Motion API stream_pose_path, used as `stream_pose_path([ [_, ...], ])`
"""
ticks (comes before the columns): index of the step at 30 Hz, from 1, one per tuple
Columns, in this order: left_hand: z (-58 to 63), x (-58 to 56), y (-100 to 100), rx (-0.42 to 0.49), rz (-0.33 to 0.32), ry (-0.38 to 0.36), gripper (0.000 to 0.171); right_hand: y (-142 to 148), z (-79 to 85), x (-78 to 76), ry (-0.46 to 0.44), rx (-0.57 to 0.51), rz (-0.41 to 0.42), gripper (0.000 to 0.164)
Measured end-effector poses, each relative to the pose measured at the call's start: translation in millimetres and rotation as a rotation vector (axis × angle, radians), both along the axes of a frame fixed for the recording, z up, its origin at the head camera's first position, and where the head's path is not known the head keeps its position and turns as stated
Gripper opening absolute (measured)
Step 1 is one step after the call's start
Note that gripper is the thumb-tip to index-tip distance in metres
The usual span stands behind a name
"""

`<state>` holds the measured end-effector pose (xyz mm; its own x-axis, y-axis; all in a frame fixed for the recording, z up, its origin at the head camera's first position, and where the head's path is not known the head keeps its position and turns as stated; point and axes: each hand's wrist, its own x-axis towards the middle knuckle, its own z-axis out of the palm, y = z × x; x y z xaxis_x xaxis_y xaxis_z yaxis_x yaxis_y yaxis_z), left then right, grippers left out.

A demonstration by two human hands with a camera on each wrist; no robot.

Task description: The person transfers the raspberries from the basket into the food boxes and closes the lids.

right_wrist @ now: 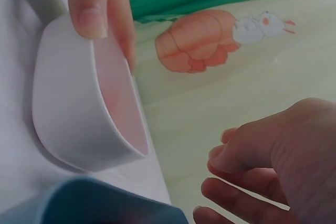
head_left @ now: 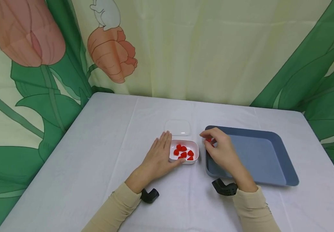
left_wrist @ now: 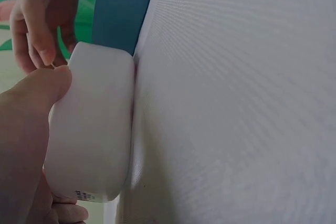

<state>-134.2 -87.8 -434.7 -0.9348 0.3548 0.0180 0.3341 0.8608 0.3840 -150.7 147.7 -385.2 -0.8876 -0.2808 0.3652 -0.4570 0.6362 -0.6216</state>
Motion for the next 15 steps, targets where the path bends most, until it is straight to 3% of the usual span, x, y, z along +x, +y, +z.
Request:
stream_pose_path([
  [15,-1.2,-0.8,0.9,0.01,0.003,0.005,0.103,23.3,1.0,-3.2,-0.067,-0.03,-0.109,0.021],
])
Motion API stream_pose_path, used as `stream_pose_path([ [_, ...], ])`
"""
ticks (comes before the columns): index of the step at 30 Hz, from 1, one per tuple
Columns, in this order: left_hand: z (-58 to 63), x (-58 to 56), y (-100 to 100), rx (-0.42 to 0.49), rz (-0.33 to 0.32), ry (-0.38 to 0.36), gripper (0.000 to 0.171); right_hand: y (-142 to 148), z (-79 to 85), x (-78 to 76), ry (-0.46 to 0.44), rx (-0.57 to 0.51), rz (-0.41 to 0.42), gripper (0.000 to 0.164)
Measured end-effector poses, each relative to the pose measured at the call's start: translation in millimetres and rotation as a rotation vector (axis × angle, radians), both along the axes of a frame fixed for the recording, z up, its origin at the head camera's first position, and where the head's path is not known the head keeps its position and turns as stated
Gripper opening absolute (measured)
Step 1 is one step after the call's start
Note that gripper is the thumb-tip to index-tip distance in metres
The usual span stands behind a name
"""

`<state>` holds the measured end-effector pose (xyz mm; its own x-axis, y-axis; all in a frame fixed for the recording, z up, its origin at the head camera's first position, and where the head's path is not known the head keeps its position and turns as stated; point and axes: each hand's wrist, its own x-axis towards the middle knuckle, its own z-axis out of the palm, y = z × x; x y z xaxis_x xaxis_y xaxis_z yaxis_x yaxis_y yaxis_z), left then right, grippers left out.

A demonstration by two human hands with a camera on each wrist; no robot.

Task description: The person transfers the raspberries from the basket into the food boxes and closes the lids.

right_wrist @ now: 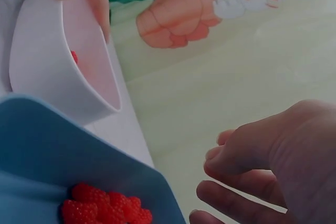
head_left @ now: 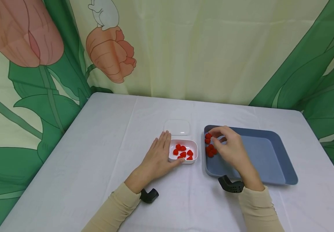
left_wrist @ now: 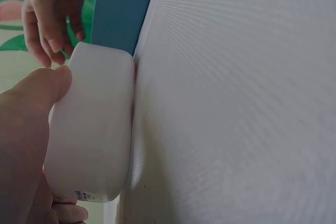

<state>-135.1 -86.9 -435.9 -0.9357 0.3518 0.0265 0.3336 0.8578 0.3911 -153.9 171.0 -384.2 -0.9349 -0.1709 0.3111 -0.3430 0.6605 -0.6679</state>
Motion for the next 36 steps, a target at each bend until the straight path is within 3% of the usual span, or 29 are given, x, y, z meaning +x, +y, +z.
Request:
stream_pose_path([
  [16,-0.4,-0.2,0.0,0.001,0.003,-0.015,0.103,6.0,-14.7,-6.3,-0.153,0.134,-0.025,0.021],
  [36,0.4,-0.2,-0.6,-0.001,0.0,-0.006,0.103,4.4,-23.5,-9.5,-0.222,0.183,-0.023,0.021],
])
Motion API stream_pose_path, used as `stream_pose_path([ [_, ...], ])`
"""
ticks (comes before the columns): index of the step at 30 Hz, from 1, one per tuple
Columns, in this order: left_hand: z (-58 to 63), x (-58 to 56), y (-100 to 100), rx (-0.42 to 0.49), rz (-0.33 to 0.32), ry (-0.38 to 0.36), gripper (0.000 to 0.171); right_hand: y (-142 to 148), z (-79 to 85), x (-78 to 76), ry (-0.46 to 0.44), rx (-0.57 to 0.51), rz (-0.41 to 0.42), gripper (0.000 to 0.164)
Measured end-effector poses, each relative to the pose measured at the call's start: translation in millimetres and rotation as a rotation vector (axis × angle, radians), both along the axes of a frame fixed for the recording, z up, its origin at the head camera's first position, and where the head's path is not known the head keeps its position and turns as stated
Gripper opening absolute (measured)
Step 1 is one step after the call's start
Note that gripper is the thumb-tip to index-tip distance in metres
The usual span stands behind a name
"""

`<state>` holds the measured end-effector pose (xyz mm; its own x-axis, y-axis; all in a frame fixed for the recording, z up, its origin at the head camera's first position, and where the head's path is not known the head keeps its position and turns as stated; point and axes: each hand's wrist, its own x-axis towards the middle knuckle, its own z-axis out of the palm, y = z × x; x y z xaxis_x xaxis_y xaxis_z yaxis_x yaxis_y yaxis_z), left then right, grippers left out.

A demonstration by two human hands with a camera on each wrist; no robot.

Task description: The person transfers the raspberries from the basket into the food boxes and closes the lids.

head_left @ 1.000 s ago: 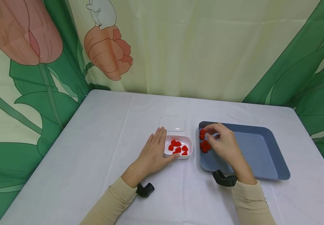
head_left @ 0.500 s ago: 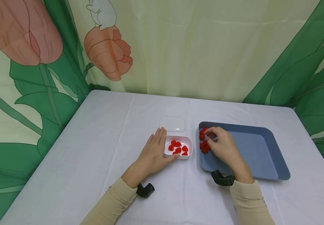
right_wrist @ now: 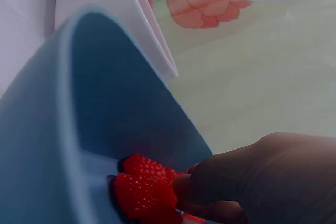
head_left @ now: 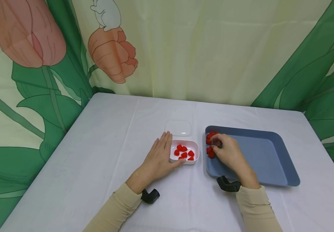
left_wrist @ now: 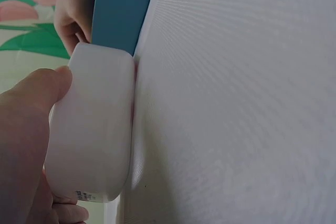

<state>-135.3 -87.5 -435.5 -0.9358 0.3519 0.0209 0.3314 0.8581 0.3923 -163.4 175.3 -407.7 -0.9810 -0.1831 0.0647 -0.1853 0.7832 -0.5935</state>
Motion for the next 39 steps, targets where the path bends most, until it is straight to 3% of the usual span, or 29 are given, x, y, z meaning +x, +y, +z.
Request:
stream_pose_path([
  [21,-1.4,1.4,-0.1,0.009,-0.006,0.014,0.101,-2.0,-5.4,0.0,-0.042,-0.001,-0.008,0.022],
  [39,-1.0,0.5,-0.6,-0.007,-0.008,0.011,0.102,-1.4,-4.2,-0.7,-0.017,-0.005,-0.011,0.02],
])
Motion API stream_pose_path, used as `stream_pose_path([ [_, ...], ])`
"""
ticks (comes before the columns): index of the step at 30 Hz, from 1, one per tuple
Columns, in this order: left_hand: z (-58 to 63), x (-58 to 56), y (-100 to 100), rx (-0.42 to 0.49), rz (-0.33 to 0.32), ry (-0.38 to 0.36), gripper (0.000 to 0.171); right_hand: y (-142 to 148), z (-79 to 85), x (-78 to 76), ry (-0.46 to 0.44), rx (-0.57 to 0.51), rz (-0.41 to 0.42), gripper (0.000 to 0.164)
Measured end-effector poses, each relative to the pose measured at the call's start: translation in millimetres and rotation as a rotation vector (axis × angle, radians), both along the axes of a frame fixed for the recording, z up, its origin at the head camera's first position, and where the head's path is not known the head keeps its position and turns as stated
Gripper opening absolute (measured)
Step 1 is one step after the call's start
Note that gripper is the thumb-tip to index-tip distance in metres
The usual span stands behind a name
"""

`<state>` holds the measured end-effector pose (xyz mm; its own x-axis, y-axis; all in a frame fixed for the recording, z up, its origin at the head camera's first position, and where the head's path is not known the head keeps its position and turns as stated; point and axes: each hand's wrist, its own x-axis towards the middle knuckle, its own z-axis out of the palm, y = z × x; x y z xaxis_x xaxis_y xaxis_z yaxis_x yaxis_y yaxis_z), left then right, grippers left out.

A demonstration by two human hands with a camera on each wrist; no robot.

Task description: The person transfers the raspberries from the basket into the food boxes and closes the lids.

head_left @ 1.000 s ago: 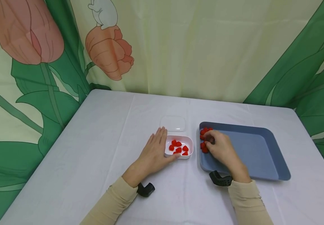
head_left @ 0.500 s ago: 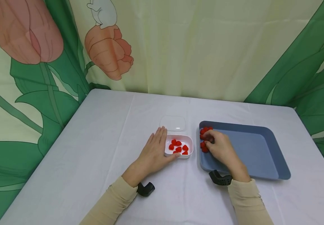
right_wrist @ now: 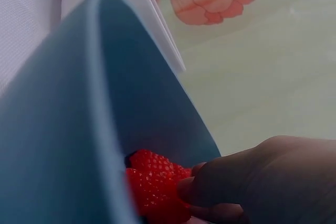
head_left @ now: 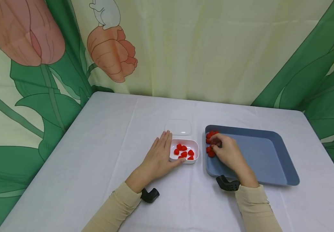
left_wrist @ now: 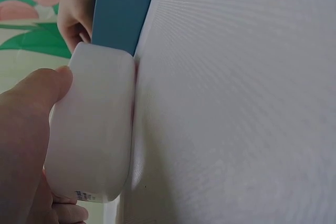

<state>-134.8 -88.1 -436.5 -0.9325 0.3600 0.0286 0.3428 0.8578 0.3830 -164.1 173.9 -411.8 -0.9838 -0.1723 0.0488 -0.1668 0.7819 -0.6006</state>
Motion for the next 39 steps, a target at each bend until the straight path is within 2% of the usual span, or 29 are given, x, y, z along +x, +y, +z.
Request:
stream_pose_path([
  [12,-1.1,-0.9,0.2,0.001,0.004,0.003,0.102,2.6,1.0,-0.2,0.016,0.012,-0.006,0.018],
  [25,-1.6,-0.6,-0.7,0.004,0.004,0.002,0.102,1.0,5.9,2.8,0.026,-0.02,-0.025,0.02],
  [39,1.1,0.8,-0.7,0.01,0.005,0.0,0.102,-3.7,16.0,6.5,0.108,-0.1,0.007,0.018],
])
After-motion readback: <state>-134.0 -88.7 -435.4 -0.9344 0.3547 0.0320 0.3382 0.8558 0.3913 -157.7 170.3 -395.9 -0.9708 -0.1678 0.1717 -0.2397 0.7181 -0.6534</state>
